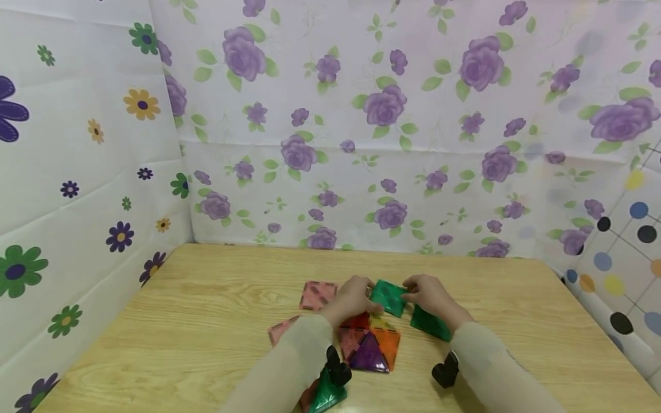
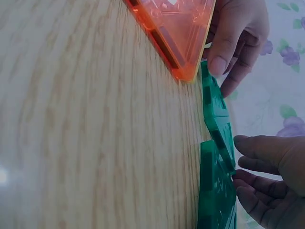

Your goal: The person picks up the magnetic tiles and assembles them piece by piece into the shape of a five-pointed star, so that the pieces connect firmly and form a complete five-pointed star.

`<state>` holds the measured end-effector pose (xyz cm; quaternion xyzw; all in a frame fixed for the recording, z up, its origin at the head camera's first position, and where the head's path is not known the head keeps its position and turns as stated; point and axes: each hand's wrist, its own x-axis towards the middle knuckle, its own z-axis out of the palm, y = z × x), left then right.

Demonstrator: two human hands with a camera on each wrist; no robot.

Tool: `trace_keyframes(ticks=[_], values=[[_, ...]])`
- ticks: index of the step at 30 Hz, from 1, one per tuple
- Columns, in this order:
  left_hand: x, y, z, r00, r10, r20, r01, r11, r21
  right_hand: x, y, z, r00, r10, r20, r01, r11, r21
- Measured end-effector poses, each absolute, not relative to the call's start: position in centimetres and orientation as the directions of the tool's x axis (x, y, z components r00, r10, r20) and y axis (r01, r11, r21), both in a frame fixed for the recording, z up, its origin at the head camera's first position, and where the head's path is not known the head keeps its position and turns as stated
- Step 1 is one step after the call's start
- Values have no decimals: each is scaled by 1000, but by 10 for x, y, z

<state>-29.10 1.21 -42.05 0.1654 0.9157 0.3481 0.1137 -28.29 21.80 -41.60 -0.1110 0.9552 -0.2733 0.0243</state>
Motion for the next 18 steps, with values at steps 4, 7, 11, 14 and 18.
trace_keyframes(ticks=[4, 7, 11, 14, 18], values=[[-292, 17, -423, -924, 375, -77, 265, 771, 579, -287, 213, -418, -977, -215, 5, -189, 848, -495], [-290, 19, -426, -929, 367, -44, 289, 797, 530, -289, 208, -420, -979, -203, 0, -177, 853, -490], [-289, 19, -429, -930, 368, -5, 314, 800, 511, -289, 206, -423, -983, -182, -6, -153, 847, -509], [-289, 18, -432, -928, 371, 22, 331, 798, 504, -289, 206, -424, -985, -170, 1, -145, 835, -532], [-288, 17, -435, -924, 379, 57, 357, 795, 490, -288, 208, -425, -989, -144, 21, -131, 813, -567]])
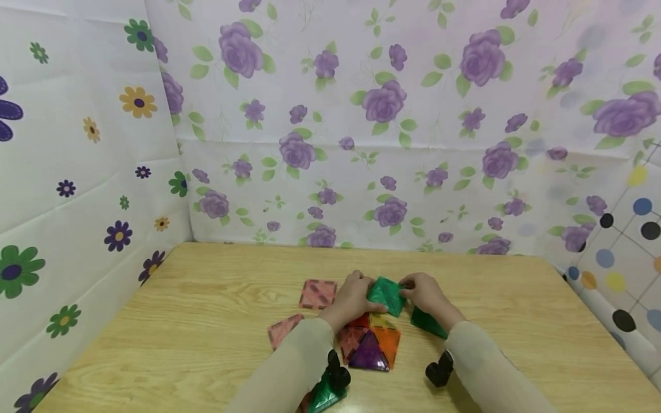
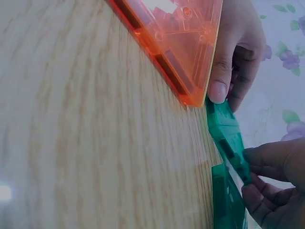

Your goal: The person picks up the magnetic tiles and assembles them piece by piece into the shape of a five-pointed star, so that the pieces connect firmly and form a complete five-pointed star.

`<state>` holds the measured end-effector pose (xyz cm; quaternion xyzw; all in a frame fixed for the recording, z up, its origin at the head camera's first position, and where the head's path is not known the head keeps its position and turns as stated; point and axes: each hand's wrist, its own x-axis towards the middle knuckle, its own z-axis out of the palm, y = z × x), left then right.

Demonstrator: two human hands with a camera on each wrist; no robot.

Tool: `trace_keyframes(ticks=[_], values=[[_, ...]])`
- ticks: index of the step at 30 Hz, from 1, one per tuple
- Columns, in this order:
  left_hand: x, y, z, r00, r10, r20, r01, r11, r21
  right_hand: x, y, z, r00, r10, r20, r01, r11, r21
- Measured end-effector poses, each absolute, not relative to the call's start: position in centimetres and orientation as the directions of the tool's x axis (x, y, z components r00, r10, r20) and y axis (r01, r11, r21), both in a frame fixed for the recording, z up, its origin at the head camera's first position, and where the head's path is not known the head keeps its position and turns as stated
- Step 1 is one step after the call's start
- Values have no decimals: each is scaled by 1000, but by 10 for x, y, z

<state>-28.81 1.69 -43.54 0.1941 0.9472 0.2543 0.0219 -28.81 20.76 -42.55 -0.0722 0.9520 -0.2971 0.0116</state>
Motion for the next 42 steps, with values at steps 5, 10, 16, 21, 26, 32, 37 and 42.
trace_keyframes(ticks=[5, 10, 16, 21, 26, 32, 37, 42], values=[[-288, 16, -437, -917, 391, 79, 378, 789, 485, -286, 209, -427, -992, -116, 43, -117, 776, -620], [-291, 15, -437, -908, 412, 74, 392, 776, 494, -286, 212, -428, -997, -71, 43, -80, 703, -707], [-297, 12, -436, -898, 435, 61, 376, 689, 620, -286, 212, -425, -999, -41, 6, -29, 593, -805], [-299, 6, -428, -909, 399, 119, 348, 571, 743, -281, 209, -415, -999, -31, 15, -29, 497, -867], [-298, 1, -411, -934, 318, 160, 282, 385, 879, -276, 207, -402, -999, -32, 22, -33, 381, -924], [-294, -7, -392, -961, 256, 104, 169, 245, 955, -271, 204, -388, -998, -66, 16, -36, 318, -947], [-289, -15, -383, -960, 274, 59, 99, 134, 986, -267, 202, -381, -994, -113, 1, -31, 270, -962], [-285, -23, -382, -955, 290, 70, 95, 74, 993, -264, 198, -378, -985, -174, -17, -22, 219, -975]])
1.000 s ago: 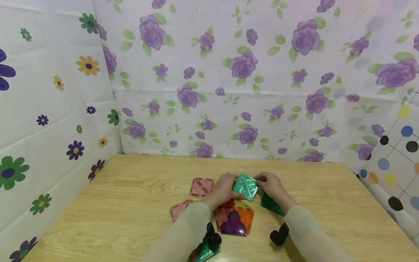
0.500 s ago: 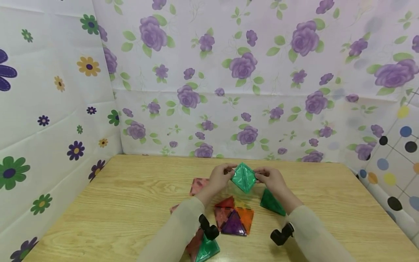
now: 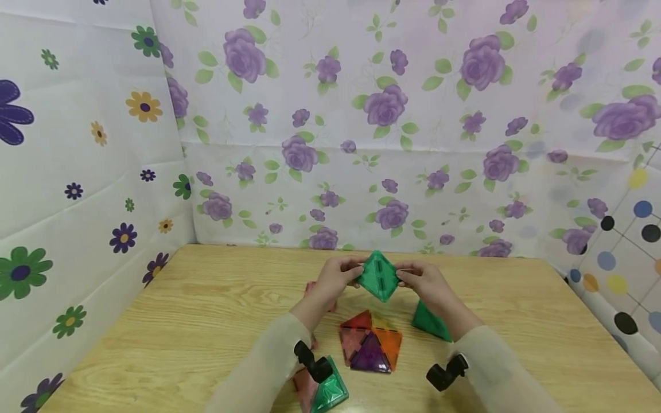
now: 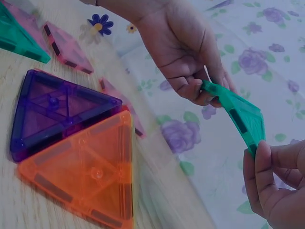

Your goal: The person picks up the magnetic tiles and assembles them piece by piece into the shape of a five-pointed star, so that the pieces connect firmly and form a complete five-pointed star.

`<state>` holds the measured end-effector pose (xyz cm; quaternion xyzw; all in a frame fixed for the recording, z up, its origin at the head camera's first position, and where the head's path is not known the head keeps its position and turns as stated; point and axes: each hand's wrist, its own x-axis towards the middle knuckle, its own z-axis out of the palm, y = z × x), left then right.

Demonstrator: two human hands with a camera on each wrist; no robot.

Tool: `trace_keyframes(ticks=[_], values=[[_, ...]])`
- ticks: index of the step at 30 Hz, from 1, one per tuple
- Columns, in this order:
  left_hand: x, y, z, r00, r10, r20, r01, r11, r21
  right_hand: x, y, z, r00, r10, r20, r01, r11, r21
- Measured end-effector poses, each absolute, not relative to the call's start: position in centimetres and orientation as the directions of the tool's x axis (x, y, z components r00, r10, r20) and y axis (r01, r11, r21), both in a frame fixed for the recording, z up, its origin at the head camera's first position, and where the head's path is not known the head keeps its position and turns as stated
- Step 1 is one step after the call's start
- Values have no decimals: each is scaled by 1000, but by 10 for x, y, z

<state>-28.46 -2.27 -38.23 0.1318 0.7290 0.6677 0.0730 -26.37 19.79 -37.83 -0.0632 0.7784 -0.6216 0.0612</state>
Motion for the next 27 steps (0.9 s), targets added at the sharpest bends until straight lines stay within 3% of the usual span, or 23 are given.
trace_keyframes(ticks=[16, 27], values=[[-273, -30, -397, -913, 383, 139, 248, 250, 936, -249, 189, -401, -976, -205, -72, 45, 137, -990], [-280, -16, -412, -900, 414, 138, 312, 389, 867, -232, 183, -425, -995, -29, -99, 95, 130, -987]])
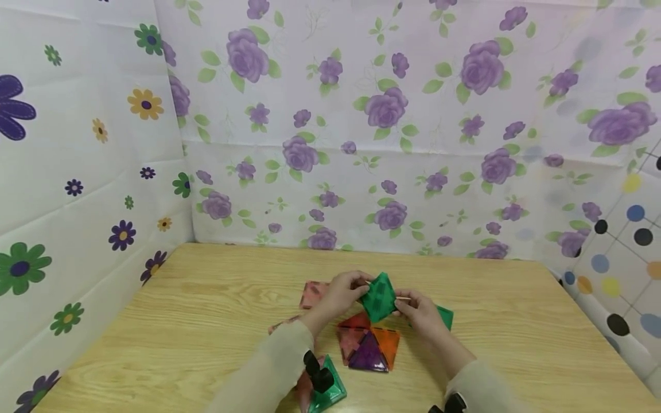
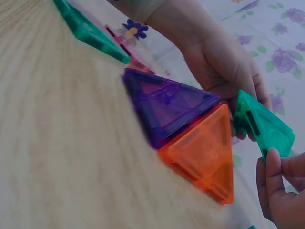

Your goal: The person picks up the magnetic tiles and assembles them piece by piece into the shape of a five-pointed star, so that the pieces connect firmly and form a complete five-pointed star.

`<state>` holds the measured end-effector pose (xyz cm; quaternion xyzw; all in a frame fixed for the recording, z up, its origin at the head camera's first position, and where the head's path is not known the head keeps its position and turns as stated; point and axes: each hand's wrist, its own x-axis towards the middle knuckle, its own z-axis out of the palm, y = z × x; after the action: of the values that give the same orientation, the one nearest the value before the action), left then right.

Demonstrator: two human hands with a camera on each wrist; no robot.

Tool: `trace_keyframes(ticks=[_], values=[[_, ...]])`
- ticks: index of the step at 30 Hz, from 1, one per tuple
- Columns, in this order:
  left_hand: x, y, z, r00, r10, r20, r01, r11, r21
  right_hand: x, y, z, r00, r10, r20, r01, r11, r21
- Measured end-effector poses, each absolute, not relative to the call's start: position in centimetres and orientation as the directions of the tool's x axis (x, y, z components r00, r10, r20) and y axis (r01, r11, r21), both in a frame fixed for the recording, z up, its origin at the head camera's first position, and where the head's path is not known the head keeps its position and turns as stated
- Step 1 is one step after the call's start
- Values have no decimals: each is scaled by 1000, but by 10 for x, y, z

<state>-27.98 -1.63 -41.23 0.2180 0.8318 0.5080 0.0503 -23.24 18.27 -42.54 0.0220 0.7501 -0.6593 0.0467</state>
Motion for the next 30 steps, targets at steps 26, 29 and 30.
trace_keyframes(ticks=[26, 29, 30], values=[[-288, 7, -432, -885, 452, 112, 319, 413, 853, -214, 178, -439, -993, 102, -58, 73, 158, -985], [-288, 8, -432, -884, 454, 113, 323, 418, 849, -214, 178, -439, -993, 108, -55, 74, 178, -981], [-287, 8, -432, -883, 454, 114, 326, 421, 847, -214, 178, -439, -992, 110, -54, 74, 189, -979]])
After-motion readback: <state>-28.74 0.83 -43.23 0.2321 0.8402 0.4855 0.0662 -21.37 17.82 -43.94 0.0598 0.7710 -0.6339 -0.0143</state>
